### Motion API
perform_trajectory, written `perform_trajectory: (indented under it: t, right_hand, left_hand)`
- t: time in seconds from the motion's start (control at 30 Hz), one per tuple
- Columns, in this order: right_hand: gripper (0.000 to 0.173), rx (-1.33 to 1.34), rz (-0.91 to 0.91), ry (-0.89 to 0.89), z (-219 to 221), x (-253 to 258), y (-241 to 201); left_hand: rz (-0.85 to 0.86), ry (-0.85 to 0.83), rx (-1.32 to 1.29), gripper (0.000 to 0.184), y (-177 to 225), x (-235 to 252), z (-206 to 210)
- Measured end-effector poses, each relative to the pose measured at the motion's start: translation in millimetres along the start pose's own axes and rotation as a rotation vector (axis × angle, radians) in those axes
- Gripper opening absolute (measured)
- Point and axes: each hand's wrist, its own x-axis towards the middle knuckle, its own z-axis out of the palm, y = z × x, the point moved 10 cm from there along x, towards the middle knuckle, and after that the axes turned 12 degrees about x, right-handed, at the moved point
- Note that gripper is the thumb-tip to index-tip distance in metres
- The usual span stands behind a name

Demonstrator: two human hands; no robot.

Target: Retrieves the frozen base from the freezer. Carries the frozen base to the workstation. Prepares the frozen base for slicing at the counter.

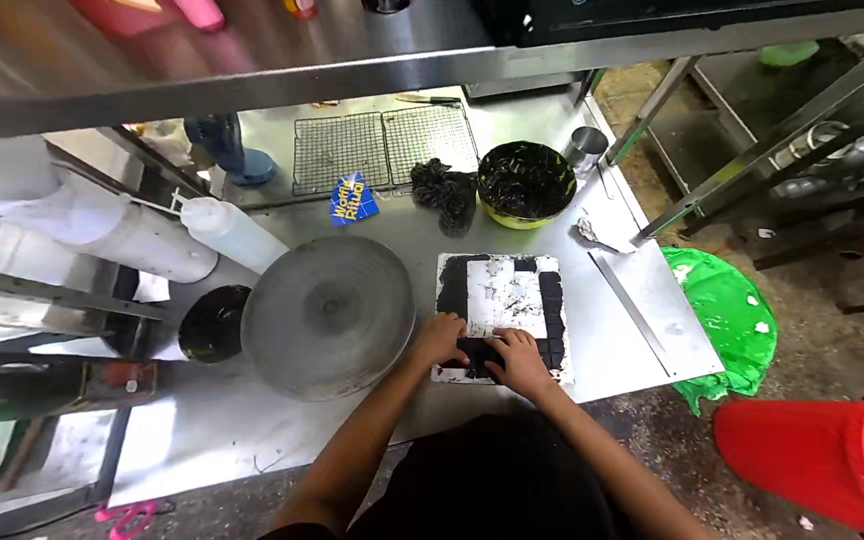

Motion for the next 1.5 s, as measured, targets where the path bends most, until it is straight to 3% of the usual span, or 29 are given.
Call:
perform_trajectory:
  t: [0.07,0.2,0.3,0.7,1.3,1.4,1.5]
  right_hand:
    - [0.045,-0.018,0.006,-0.006,1,2,-3]
    - [0.047,-0.033,-0.039,-0.001,-2,2,-7]
    - [0.048,-0.040,-0.072,-0.017,-4,2,-5]
    - [0.047,0.021,-0.121,-0.023,-2,5,11]
    - [0.046,0.029,-0.227,-0.026,-2,6,15]
    - [0.042,0.097,-0.248,0.006,-24,0,22]
    - [0.028,0.128,-0.106,0.298,-94,-28,76]
  left_hand:
    - [0.029,0.027,-0.026,0.041,4,-4,-1]
    - [0.037,0.154,-0.138,0.052,8,-23,-15]
    - [0.073,0.184,-0.133,0.040,10,-28,-15]
    - [0.087,-0.072,-0.066,0.051,8,5,-4]
    - [-0.043,-0.120,-0.055,0.055,9,3,4]
    - [-0.077,-0.118,-0.094,0.054,13,-1,3]
    - [-0.146,-0.070,-0.119,0.052,15,-6,6]
